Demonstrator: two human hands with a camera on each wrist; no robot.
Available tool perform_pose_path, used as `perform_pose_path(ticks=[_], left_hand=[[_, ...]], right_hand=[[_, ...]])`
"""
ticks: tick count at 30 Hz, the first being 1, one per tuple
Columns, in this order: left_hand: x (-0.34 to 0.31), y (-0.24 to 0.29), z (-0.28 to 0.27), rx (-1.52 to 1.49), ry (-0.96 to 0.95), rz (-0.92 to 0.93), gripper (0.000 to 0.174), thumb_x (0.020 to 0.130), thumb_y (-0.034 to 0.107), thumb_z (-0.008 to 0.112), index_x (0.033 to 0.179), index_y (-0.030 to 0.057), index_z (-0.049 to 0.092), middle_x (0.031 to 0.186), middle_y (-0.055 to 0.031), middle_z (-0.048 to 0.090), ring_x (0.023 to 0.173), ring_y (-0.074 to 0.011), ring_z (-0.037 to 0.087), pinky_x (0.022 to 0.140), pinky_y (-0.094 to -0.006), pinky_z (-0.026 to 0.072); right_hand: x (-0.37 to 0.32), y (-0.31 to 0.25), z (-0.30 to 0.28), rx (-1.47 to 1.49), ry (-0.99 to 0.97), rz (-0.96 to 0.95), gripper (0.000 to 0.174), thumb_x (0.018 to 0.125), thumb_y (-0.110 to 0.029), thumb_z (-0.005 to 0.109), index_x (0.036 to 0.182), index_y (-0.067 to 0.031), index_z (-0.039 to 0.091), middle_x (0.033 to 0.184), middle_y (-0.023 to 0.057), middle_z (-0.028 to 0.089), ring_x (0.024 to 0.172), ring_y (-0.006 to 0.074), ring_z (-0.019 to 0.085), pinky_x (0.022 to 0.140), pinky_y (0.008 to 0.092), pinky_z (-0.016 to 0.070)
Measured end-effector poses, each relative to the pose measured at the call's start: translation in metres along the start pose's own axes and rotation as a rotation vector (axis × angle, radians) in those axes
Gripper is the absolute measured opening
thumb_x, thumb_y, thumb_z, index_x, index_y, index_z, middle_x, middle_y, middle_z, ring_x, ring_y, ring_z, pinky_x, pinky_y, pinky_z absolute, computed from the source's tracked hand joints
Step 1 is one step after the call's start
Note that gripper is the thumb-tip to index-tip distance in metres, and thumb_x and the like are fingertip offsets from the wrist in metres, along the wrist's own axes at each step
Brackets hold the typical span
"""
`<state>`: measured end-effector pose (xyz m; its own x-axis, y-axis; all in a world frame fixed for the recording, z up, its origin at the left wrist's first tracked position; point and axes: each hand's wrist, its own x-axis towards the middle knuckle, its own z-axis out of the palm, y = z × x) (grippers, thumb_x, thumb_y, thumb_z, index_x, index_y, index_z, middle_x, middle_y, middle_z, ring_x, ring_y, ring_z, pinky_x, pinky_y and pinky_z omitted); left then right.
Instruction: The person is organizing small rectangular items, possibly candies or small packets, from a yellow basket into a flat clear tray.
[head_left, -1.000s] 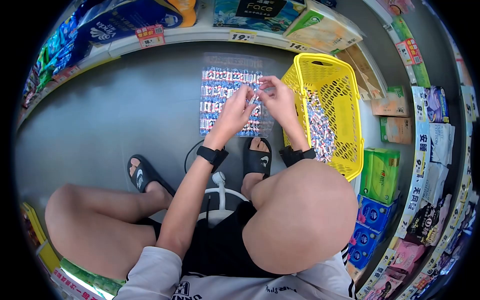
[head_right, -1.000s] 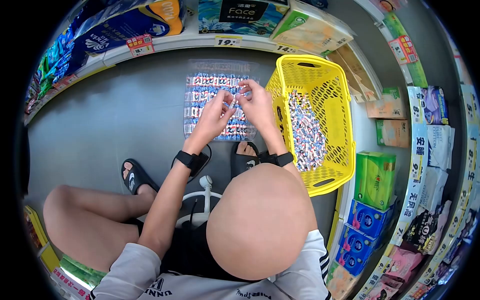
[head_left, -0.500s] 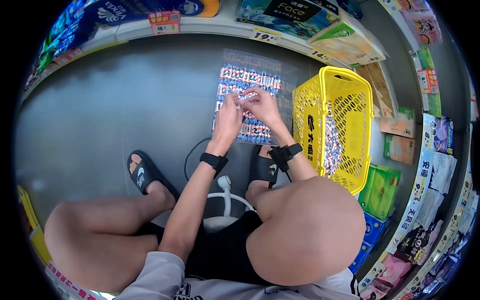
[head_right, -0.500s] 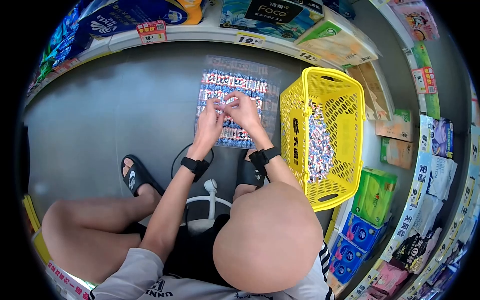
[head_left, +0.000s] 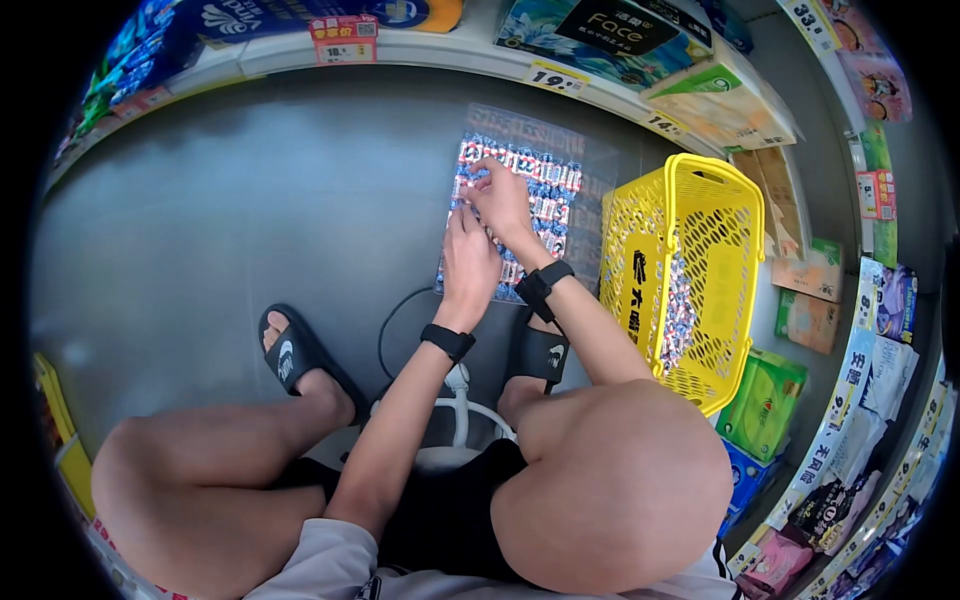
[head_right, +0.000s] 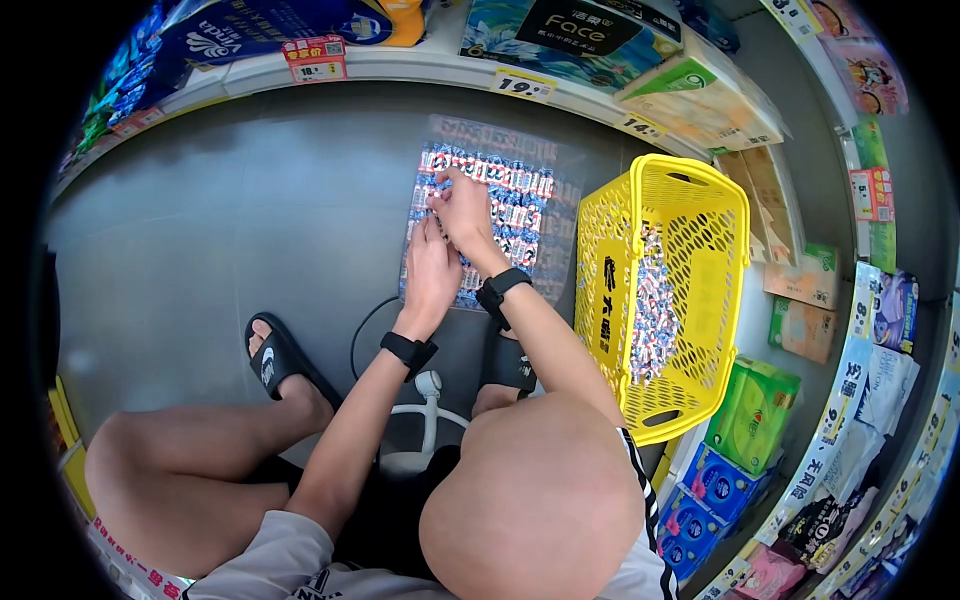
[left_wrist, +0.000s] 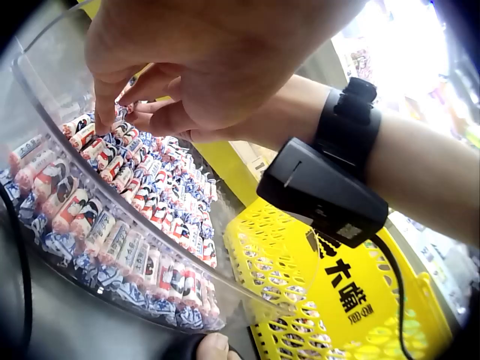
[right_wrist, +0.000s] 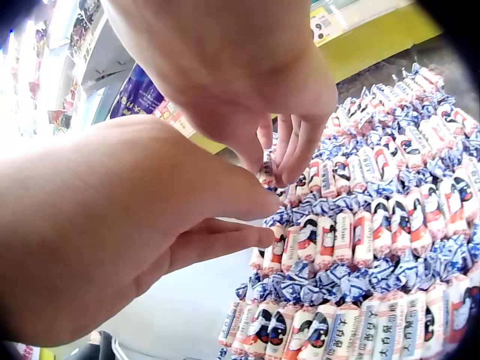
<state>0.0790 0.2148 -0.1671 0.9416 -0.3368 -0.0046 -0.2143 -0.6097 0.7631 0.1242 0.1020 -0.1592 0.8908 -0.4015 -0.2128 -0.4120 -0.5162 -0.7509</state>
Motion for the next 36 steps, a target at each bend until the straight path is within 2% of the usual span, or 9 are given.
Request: perform_pose_path(ticks=[6, 11, 14, 22, 24, 28, 31, 33, 36], left_hand=[[-0.001, -0.002, 0.001, -0.001, 0.004, -0.013, 0.054, 0.089, -0.004, 0.062, 0.139, -0.0185, 0.047, 0.138, -0.0424, 0.050, 0.129, -0.0566, 0.052, 0.109, -0.0570, 0.0453], [0.000, -0.004, -0.002, 0.005, -0.067, -0.009, 0.060, 0.089, -0.005, 0.061, 0.143, -0.0196, 0.042, 0.144, -0.0431, 0.046, 0.137, -0.0552, 0.046, 0.116, -0.0552, 0.0397], [-0.001, -0.008, -0.001, 0.003, -0.104, -0.015, 0.065, 0.088, -0.005, 0.061, 0.147, -0.0199, 0.038, 0.147, -0.0425, 0.044, 0.140, -0.0540, 0.043, 0.119, -0.0541, 0.0369], [-0.002, -0.005, -0.004, 0.067, -0.155, -0.006, 0.075, 0.086, -0.005, 0.063, 0.152, -0.0186, 0.031, 0.154, -0.0381, 0.038, 0.144, -0.0512, 0.040, 0.121, -0.0520, 0.0357], [-0.004, -0.007, -0.002, 0.123, -0.168, -0.001, 0.090, 0.077, -0.003, 0.078, 0.151, -0.0172, 0.031, 0.158, -0.0351, 0.033, 0.145, -0.0484, 0.040, 0.118, -0.0477, 0.0421], [-0.007, -0.008, 0.000, 0.135, -0.192, 0.000, 0.090, 0.076, -0.003, 0.078, 0.152, -0.0164, 0.031, 0.158, -0.0345, 0.034, 0.146, -0.0476, 0.039, 0.118, -0.0473, 0.0416], [-0.007, -0.008, -0.001, 0.191, -0.136, 0.060, 0.086, 0.078, -0.005, 0.074, 0.152, -0.0159, 0.032, 0.159, -0.0334, 0.033, 0.148, -0.0465, 0.036, 0.119, -0.0472, 0.0408], [-0.006, -0.010, -0.002, 0.183, -0.153, 0.082, 0.078, 0.083, -0.004, 0.067, 0.153, -0.0131, 0.033, 0.159, -0.0322, 0.035, 0.149, -0.0489, 0.034, 0.120, -0.0518, 0.0389], [-0.005, -0.012, 0.001, 0.223, -0.165, 0.100, 0.079, 0.083, -0.003, 0.066, 0.154, -0.0122, 0.032, 0.160, -0.0304, 0.034, 0.149, -0.0478, 0.034, 0.118, -0.0511, 0.0416]], right_hand=[[0.005, 0.018, 0.018, -0.115, 0.143, -0.064, 0.022, 0.089, -0.006, 0.074, 0.109, -0.0001, 0.069, 0.089, 0.0181, 0.074, 0.079, 0.0303, 0.075, 0.073, 0.0420, 0.0586], [-0.001, 0.034, 0.023, 0.029, 0.158, -0.072, 0.024, 0.085, -0.012, 0.080, 0.105, -0.0001, 0.071, 0.087, 0.0159, 0.075, 0.080, 0.0282, 0.075, 0.075, 0.0385, 0.0597], [0.001, 0.030, 0.021, 0.014, 0.033, 0.009, 0.027, 0.084, -0.014, 0.081, 0.106, -0.0002, 0.071, 0.085, 0.0163, 0.075, 0.078, 0.0288, 0.076, 0.074, 0.0389, 0.0596], [0.006, 0.029, 0.023, -0.074, 0.038, 0.010, 0.027, 0.085, -0.016, 0.081, 0.104, 0.0007, 0.071, 0.082, 0.0178, 0.076, 0.076, 0.0311, 0.076, 0.072, 0.0397, 0.0593], [0.005, 0.027, 0.027, -0.087, 0.068, -0.002, 0.027, 0.086, -0.017, 0.080, 0.104, 0.0012, 0.071, 0.083, 0.0182, 0.076, 0.077, 0.0315, 0.076, 0.072, 0.0399, 0.0595], [0.005, 0.024, 0.027, -0.031, 0.088, 0.005, 0.023, 0.086, -0.015, 0.080, 0.101, 0.0022, 0.074, 0.085, 0.0194, 0.077, 0.078, 0.0318, 0.077, 0.072, 0.0395, 0.0605], [0.008, 0.026, 0.029, -0.045, 0.112, 0.003, 0.019, 0.085, -0.012, 0.080, 0.097, 0.0025, 0.076, 0.086, 0.0197, 0.077, 0.079, 0.0315, 0.078, 0.073, 0.0387, 0.0609], [0.010, 0.025, 0.028, -0.063, 0.124, -0.001, 0.018, 0.085, -0.011, 0.080, 0.096, 0.0025, 0.077, 0.085, 0.0196, 0.078, 0.079, 0.0312, 0.078, 0.073, 0.0382, 0.0610], [0.011, 0.020, 0.028, -0.035, 0.104, 0.048, 0.015, 0.084, -0.008, 0.079, 0.095, 0.0025, 0.077, 0.086, 0.0190, 0.078, 0.079, 0.0297, 0.078, 0.072, 0.0374, 0.0611]])
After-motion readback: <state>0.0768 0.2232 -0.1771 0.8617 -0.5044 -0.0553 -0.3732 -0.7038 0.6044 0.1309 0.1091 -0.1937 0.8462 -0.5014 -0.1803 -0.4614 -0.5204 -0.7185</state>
